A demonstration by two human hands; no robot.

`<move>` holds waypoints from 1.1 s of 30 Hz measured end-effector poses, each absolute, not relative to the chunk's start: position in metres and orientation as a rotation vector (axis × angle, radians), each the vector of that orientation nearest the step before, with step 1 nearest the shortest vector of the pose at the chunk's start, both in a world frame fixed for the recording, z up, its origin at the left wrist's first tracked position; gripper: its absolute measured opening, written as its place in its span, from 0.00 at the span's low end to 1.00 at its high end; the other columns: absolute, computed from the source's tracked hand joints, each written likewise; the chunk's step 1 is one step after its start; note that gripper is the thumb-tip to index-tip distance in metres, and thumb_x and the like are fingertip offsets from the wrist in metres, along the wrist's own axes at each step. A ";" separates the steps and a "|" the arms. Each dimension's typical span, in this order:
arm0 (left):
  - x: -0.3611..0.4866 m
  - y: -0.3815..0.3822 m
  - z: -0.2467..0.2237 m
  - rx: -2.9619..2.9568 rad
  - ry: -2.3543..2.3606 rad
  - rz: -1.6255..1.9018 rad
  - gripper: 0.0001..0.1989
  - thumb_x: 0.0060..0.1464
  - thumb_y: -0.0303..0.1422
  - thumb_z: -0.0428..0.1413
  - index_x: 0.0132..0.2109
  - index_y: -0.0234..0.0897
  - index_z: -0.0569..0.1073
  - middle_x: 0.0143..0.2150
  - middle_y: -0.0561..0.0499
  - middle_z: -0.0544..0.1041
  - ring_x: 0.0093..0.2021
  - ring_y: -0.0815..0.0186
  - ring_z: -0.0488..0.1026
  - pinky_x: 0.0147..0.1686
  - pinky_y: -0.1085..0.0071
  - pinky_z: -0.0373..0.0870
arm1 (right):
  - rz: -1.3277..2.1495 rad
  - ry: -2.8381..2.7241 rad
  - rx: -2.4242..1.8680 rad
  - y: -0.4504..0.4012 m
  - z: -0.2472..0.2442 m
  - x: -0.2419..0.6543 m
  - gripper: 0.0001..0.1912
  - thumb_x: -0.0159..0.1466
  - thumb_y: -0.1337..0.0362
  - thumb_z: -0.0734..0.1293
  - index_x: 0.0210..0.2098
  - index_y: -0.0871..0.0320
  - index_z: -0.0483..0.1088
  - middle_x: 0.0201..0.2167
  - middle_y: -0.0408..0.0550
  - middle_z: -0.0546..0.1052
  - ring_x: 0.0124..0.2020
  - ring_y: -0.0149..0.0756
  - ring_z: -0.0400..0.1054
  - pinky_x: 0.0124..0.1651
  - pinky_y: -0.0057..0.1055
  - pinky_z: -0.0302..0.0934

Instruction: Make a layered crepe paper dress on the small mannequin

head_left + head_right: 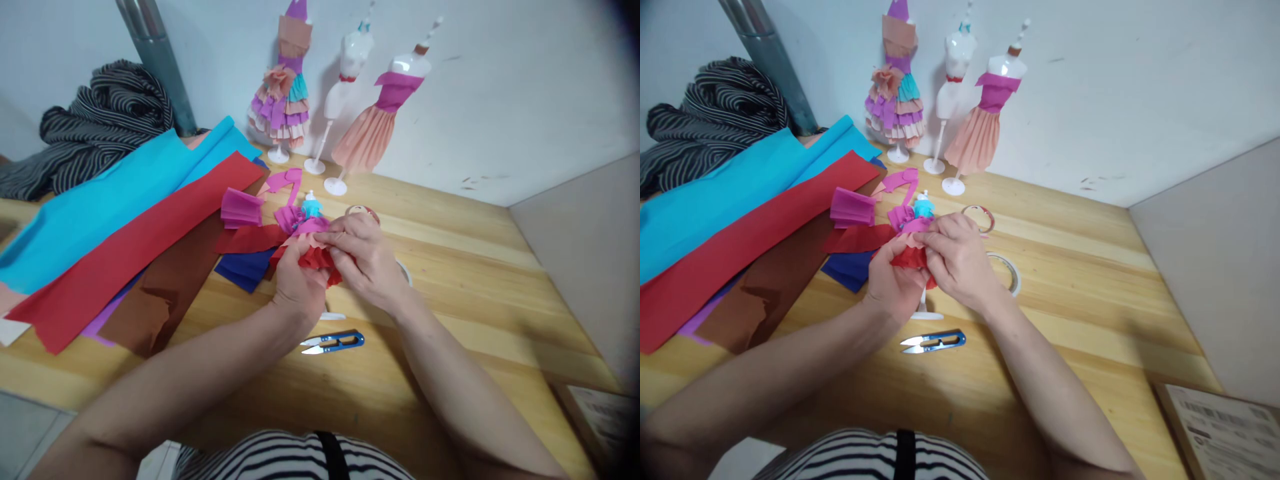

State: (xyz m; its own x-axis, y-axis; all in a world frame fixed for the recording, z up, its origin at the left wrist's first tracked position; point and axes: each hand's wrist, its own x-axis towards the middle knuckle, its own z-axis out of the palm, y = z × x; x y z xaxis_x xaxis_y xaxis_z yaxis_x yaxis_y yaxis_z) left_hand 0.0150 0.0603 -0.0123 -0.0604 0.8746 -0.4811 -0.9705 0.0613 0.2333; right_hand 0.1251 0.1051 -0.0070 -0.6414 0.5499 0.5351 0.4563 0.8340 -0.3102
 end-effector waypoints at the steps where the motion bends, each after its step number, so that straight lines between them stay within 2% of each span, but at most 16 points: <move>1: 0.015 0.061 -0.012 -0.220 0.596 1.525 0.06 0.53 0.25 0.50 0.29 0.34 0.70 0.27 0.53 0.73 0.28 0.72 0.70 0.31 0.76 0.65 | 0.203 -2.377 -0.727 0.105 -0.007 0.125 0.16 0.64 0.69 0.57 0.40 0.56 0.76 0.34 0.53 0.74 0.39 0.44 0.67 0.43 0.47 0.60; 7: 0.015 0.062 -0.010 -0.264 0.639 1.501 0.08 0.57 0.29 0.50 0.30 0.35 0.70 0.27 0.53 0.74 0.28 0.72 0.71 0.32 0.76 0.66 | 0.392 -2.293 -0.729 0.105 -0.004 0.126 0.18 0.64 0.71 0.56 0.44 0.54 0.75 0.34 0.49 0.77 0.40 0.42 0.69 0.46 0.45 0.63; 13: 0.017 0.059 -0.010 -0.226 0.655 1.494 0.09 0.57 0.30 0.49 0.33 0.35 0.73 0.32 0.51 0.77 0.35 0.68 0.74 0.41 0.72 0.68 | 0.472 -2.132 -0.809 0.101 -0.002 0.127 0.16 0.64 0.69 0.58 0.44 0.53 0.74 0.30 0.46 0.78 0.37 0.41 0.71 0.45 0.44 0.64; 16: 0.017 0.056 -0.007 -0.207 0.669 1.475 0.08 0.57 0.31 0.50 0.35 0.36 0.73 0.33 0.50 0.77 0.36 0.67 0.74 0.43 0.70 0.69 | 0.441 -2.103 -0.805 0.099 0.003 0.130 0.14 0.63 0.69 0.60 0.44 0.53 0.73 0.29 0.46 0.78 0.36 0.41 0.71 0.47 0.46 0.64; 18: 0.016 0.054 -0.005 -0.201 0.665 1.469 0.07 0.57 0.30 0.50 0.34 0.35 0.72 0.32 0.51 0.77 0.32 0.69 0.73 0.39 0.72 0.70 | 0.392 -2.197 -0.742 0.098 0.007 0.131 0.14 0.62 0.67 0.61 0.45 0.54 0.72 0.33 0.48 0.78 0.39 0.43 0.72 0.49 0.48 0.63; 21: 0.014 0.051 -0.001 -0.192 0.653 1.470 0.08 0.56 0.27 0.48 0.34 0.35 0.72 0.30 0.52 0.75 0.30 0.70 0.72 0.32 0.75 0.68 | 0.314 -2.397 -0.620 0.097 0.011 0.130 0.16 0.60 0.63 0.65 0.48 0.54 0.69 0.47 0.55 0.75 0.52 0.49 0.67 0.54 0.52 0.61; 24: 0.012 0.050 0.000 -0.190 0.643 1.458 0.10 0.53 0.22 0.46 0.33 0.35 0.71 0.28 0.53 0.74 0.27 0.72 0.71 0.28 0.78 0.66 | 0.185 -2.511 -0.587 0.098 0.007 0.127 0.13 0.59 0.66 0.64 0.45 0.56 0.68 0.56 0.59 0.69 0.59 0.52 0.61 0.57 0.54 0.58; 28: 0.010 0.050 -0.004 -0.195 0.654 1.449 0.09 0.46 0.19 0.47 0.28 0.34 0.70 0.29 0.51 0.74 0.30 0.71 0.71 0.34 0.76 0.69 | 0.047 -2.468 -0.631 0.103 -0.003 0.126 0.08 0.60 0.72 0.60 0.36 0.56 0.69 0.53 0.57 0.72 0.56 0.50 0.64 0.54 0.53 0.62; 33: 0.008 0.048 -0.008 -0.205 0.723 1.402 0.10 0.40 0.18 0.47 0.28 0.33 0.70 0.29 0.49 0.73 0.32 0.68 0.72 0.45 0.69 0.71 | 0.155 -2.346 -0.659 0.103 -0.008 0.124 0.06 0.60 0.72 0.61 0.32 0.55 0.68 0.45 0.56 0.77 0.51 0.46 0.69 0.51 0.50 0.65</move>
